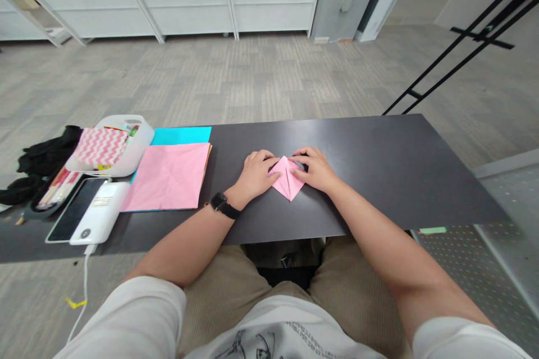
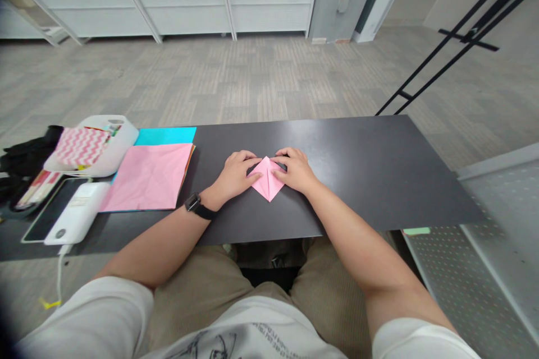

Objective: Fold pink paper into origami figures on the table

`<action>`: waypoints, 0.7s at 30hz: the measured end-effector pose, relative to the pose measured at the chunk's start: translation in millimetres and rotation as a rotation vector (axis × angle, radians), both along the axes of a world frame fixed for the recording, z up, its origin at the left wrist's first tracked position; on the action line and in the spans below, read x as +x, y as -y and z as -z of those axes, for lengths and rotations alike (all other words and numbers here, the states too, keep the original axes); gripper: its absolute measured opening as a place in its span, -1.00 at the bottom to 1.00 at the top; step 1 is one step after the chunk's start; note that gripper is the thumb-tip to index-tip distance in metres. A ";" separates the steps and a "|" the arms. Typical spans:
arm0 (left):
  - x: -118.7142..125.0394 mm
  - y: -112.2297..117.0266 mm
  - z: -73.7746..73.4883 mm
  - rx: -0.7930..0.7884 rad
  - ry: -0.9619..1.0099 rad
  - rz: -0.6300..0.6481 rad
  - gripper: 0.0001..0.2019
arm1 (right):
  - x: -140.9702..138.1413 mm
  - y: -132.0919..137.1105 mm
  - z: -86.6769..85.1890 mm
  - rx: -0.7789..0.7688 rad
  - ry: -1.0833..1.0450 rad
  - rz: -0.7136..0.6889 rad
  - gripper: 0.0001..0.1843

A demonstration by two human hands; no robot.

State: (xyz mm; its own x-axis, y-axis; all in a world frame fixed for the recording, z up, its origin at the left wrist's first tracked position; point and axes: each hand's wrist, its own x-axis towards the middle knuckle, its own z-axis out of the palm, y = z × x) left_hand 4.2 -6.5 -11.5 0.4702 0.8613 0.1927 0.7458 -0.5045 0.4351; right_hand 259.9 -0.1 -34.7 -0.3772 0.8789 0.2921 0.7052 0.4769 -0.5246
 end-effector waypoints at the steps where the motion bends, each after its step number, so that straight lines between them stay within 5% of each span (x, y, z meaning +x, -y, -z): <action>1: 0.1 -0.2 -0.1 -0.004 0.004 0.000 -0.60 | 0.0 0.2 -1.4 -0.006 -0.010 -0.001 -0.60; 13: 2.1 -4.1 -1.8 -0.036 0.061 -0.008 -0.79 | -5.5 3.8 -11.3 -0.028 -0.108 -0.034 -0.60; 21: 5.0 -3.2 -7.6 -0.006 0.028 0.001 -0.89 | -11.5 4.5 -17.6 0.019 0.056 -0.050 -0.96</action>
